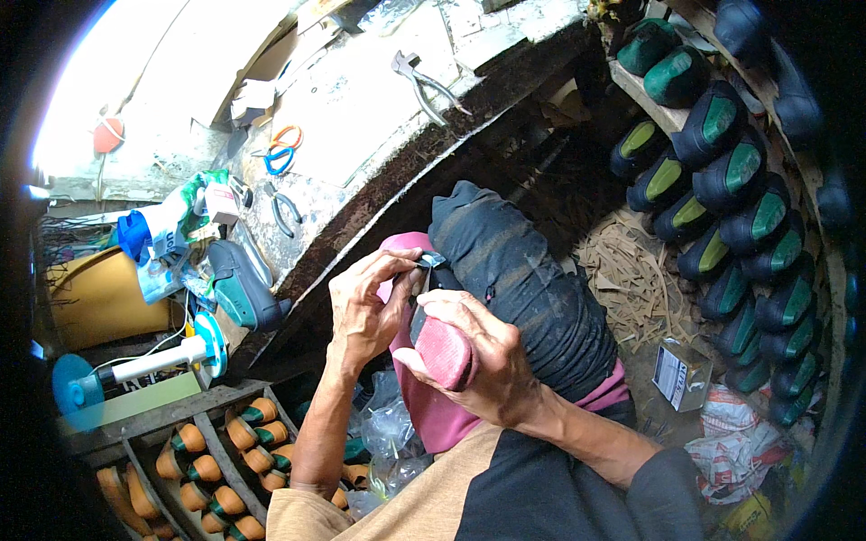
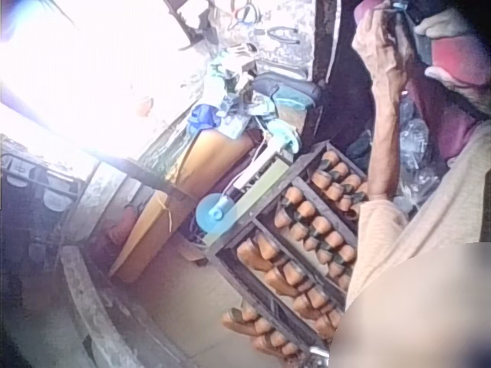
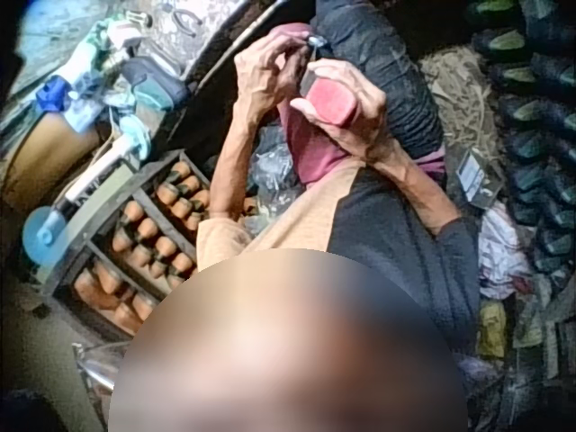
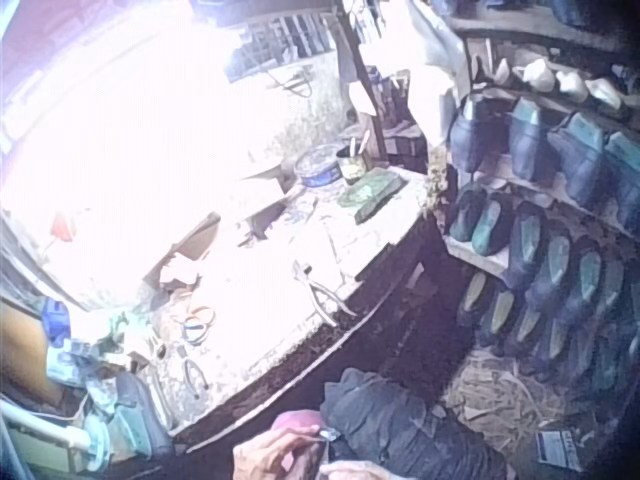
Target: The person sits on the floor and repairs a black slip-on shoe. They use a hammer to tap the shoe last, then use pliers to pull and secure the sole edge. They insert a small metal pin into the sole and tap it with a red rubber mallet.
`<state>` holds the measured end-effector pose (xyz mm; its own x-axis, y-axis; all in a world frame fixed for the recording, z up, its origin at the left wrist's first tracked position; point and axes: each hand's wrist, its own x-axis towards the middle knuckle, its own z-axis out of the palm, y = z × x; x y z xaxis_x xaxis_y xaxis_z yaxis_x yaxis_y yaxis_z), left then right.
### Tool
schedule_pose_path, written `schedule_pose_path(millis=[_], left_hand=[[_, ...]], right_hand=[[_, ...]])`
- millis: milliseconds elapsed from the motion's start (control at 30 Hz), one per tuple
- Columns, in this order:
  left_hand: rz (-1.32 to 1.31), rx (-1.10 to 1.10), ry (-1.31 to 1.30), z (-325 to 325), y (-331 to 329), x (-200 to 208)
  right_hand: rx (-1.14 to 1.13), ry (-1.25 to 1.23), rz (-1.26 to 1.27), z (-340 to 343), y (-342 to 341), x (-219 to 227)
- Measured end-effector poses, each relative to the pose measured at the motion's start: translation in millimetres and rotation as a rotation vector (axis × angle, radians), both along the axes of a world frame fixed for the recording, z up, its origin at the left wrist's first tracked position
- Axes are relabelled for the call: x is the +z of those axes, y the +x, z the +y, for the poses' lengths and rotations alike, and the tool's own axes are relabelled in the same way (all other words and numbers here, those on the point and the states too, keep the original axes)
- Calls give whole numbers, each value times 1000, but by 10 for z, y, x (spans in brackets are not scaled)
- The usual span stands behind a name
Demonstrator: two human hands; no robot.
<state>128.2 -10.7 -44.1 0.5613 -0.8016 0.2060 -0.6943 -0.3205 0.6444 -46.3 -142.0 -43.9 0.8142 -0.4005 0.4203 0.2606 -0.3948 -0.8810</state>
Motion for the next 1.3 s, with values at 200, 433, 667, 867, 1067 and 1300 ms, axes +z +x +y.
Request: schedule_pose_path(millis=[200,433,667,867,1067,1300], left_hand=[[12,-3,36,3,-2,8],[115,28,114,70,19,-41],[170,88,99,39,19,-100],[-34,-25,170,26,36,9],[51,36,49,52,-3,-102],[-354,0,38,140,-147,-224]], right_hand=[[-25,16,22,17,26,7],[42,91,57,-145,79,-21],[56,118,93,-126,50,-62],[52,323,152,1,-56,-151],[-18,226,90,58,-105,-188],[-43,197,45,77,-112,-164]])
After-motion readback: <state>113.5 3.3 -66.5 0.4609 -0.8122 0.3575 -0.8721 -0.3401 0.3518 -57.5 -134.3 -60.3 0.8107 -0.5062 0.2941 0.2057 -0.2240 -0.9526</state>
